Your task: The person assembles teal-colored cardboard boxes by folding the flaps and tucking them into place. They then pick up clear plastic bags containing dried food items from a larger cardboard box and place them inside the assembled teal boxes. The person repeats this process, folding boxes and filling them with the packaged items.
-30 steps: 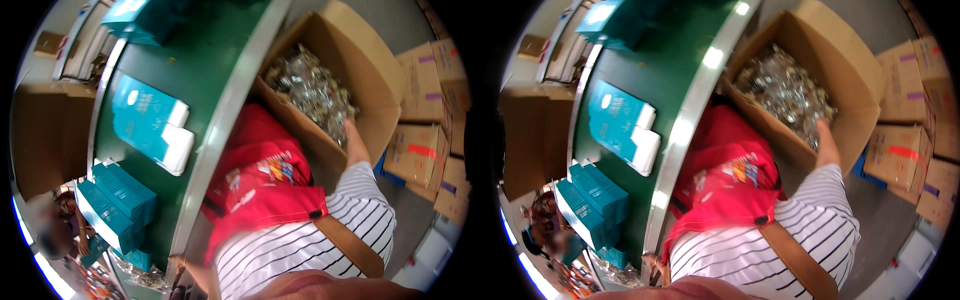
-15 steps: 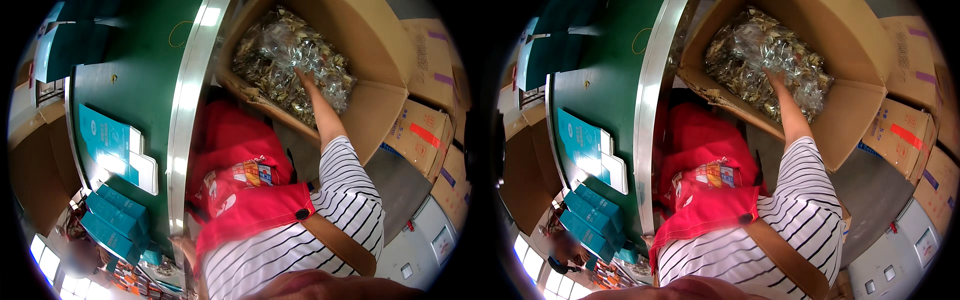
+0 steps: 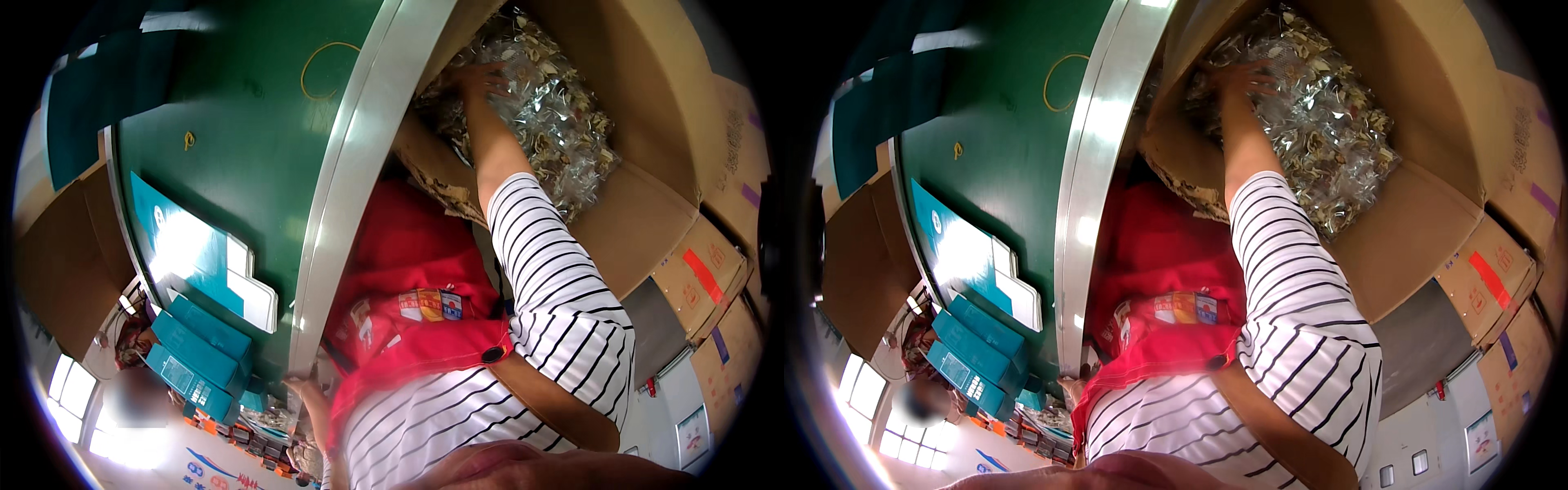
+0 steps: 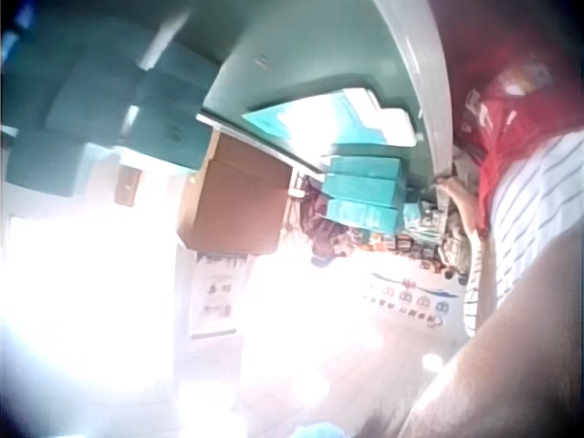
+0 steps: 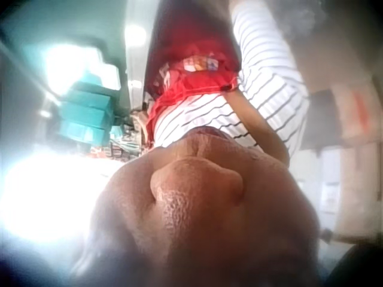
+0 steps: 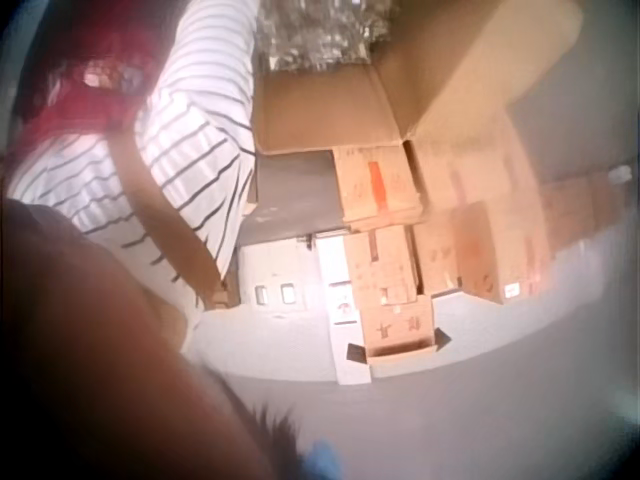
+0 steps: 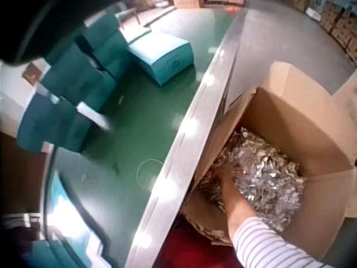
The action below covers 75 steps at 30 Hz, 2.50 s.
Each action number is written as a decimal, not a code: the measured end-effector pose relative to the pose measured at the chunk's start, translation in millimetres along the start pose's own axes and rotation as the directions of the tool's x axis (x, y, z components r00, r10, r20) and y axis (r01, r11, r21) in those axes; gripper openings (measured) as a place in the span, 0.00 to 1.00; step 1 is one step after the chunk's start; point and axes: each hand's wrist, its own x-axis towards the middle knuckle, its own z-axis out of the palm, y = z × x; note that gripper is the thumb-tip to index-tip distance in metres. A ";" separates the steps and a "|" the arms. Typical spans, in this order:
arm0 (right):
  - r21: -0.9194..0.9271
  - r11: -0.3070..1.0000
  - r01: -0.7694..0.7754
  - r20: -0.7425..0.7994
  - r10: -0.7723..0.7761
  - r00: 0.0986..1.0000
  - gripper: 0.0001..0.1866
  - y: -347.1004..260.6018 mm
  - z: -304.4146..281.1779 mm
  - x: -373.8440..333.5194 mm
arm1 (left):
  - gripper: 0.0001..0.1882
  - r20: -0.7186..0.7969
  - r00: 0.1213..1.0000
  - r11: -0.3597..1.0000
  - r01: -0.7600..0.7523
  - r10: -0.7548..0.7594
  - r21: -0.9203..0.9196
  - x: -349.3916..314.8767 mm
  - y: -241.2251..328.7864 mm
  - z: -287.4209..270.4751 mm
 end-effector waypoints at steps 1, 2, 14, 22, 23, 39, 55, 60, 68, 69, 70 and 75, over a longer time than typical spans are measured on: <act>-0.126 0.978 -0.166 -0.348 0.114 0.931 0.78 -3.2 15.3 20.5 | 0.42 0.002 1.000 1.000 0.007 -0.007 0.011 -3.6 2.9 5.4; -0.173 0.912 -0.371 -0.658 0.173 0.732 0.78 -0.8 42.2 51.0 | 0.42 0.015 1.000 0.999 -0.007 0.007 0.031 -2.7 14.6 18.6; 0.193 0.971 -0.144 -0.028 0.152 0.988 0.81 130.3 -34.6 107.5 | 0.42 -0.042 0.997 0.984 0.067 -0.061 0.167 -31.0 4.0 16.1; 0.568 0.823 0.019 -0.006 -0.019 1.000 0.86 120.4 -11.6 102.8 | 0.42 -0.018 0.996 0.911 0.091 -0.092 0.402 -44.2 11.7 19.3; 0.636 0.771 0.042 0.018 -0.069 0.997 0.85 106.8 -18.1 83.5 | 0.42 -0.018 0.995 0.897 0.096 -0.098 0.431 -47.7 12.3 19.1; 0.785 0.458 0.416 -0.349 -0.227 0.909 0.63 81.7 -5.2 98.4 | 0.41 -0.080 0.995 0.844 0.089 -0.054 0.530 -63.0 14.4 22.5; 0.999 -0.032 0.040 -0.051 -0.540 0.840 0.30 299.0 -170.4 -42.7 | 0.28 0.010 0.999 0.943 0.038 -0.037 -0.332 -34.9 -3.5 45.4; 0.967 -0.254 -0.035 -0.160 -0.706 0.690 0.28 278.8 -225.1 -143.8 | 0.30 -0.054 0.992 0.901 0.077 -0.110 -0.427 -114.3 27.6 70.9; 0.858 -0.337 -0.389 -0.250 -0.933 0.259 0.25 133.0 -273.7 -319.8 | 0.33 -0.093 0.993 0.801 0.004 -0.075 -0.598 -108.7 -14.4 60.7; 0.865 -0.332 -0.376 -0.256 -0.937 0.238 0.25 115.6 -272.0 -339.4 | 0.28 -0.104 0.993 0.782 -0.020 -0.058 -0.623 -104.4 -20.2 61.3; 0.878 -0.311 -0.363 -0.251 -0.946 0.206 0.25 94.8 -267.7 -357.1 | 0.27 -0.050 0.999 0.759 -0.034 0.001 -0.650 -103.3 -28.4 55.0; 0.783 -0.201 0.589 -0.376 -0.907 0.191 0.24 -32.3 -202.5 -325.3 | 0.20 0.092 0.976 0.695 -0.074 0.198 -0.715 -94.9 -59.5 40.4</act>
